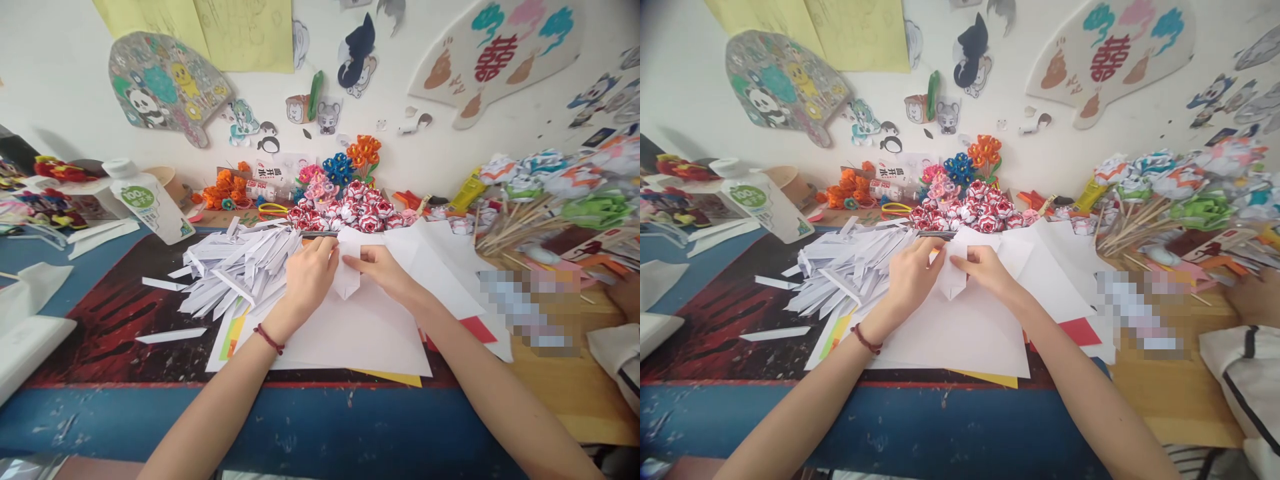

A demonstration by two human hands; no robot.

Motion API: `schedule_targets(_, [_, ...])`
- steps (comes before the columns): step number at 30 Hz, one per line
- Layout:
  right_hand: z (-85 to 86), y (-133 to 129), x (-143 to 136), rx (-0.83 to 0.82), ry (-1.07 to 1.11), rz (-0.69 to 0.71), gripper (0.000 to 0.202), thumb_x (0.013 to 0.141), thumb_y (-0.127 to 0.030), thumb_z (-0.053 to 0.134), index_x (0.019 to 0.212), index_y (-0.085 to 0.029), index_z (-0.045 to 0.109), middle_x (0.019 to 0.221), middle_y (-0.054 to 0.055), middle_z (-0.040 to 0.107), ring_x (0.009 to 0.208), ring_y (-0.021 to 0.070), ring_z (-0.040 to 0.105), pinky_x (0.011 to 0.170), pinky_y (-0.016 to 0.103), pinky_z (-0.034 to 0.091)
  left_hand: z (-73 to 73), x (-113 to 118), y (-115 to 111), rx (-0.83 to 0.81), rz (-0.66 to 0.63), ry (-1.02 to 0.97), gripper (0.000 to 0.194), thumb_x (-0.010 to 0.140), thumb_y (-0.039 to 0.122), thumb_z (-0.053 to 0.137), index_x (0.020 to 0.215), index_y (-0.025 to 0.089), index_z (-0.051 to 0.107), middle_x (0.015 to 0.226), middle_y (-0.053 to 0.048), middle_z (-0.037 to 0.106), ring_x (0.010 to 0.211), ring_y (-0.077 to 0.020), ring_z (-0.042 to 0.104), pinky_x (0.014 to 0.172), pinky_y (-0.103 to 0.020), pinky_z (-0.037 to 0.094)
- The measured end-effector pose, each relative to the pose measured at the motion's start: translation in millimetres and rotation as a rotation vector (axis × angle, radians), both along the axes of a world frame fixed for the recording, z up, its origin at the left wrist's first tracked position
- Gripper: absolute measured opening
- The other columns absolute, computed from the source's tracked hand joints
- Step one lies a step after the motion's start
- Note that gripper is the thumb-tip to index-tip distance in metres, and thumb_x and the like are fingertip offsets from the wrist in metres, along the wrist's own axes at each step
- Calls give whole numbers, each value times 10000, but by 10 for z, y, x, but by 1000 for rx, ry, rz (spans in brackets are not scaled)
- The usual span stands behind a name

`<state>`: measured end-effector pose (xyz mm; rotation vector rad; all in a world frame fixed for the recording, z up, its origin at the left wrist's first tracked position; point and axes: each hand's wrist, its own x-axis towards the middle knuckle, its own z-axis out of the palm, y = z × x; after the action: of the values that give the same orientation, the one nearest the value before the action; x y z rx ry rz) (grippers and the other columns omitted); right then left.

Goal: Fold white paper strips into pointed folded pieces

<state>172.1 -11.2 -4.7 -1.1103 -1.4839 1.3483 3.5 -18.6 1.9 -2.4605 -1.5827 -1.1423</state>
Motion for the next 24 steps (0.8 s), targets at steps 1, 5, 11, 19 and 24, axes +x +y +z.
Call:
schedule_targets(1, [-4,2,1,4,-2,-3,431,688,-542,729,853,-146,684,794,69,693,711,207,625,615,295,477,-11,-8,3,21,-20,33,225,942,243,411,1029,220,617,966,-39,703,793,-162,624,611,-265,333])
schedule_targets(5, [-26,21,11,31,0,-5,469,691,-593,698,845,-150,678,802,63,687,697,202,617,620,300,476,-59,-51,13,70,-118,135,288,952,213,383,1119,224,618,1019,-67,707,872,-184,634,650,-273,355])
schedule_targets(11, [-23,32,24,114,-84,-80,420,728,-554,678,849,-152,685,829,68,694,767,242,636,672,330,494,-38,-58,54,5,-185,-89,270,947,285,432,1061,239,672,1076,-47,708,920,-183,642,724,-269,421])
schedule_targets(19, [11,-5,26,296,-328,-114,382,814,-517,586,806,-149,689,751,41,656,721,223,606,615,291,453,19,-57,181,-502,-312,-786,297,818,444,598,826,158,679,781,-38,669,607,-113,570,484,-213,406])
schedule_targets(24, [44,-33,18,332,-346,-131,410,793,-554,596,762,-156,690,649,34,594,676,206,555,557,273,405,48,-68,162,-633,-318,-818,306,775,455,643,852,161,679,747,-34,639,626,-111,548,472,-198,386])
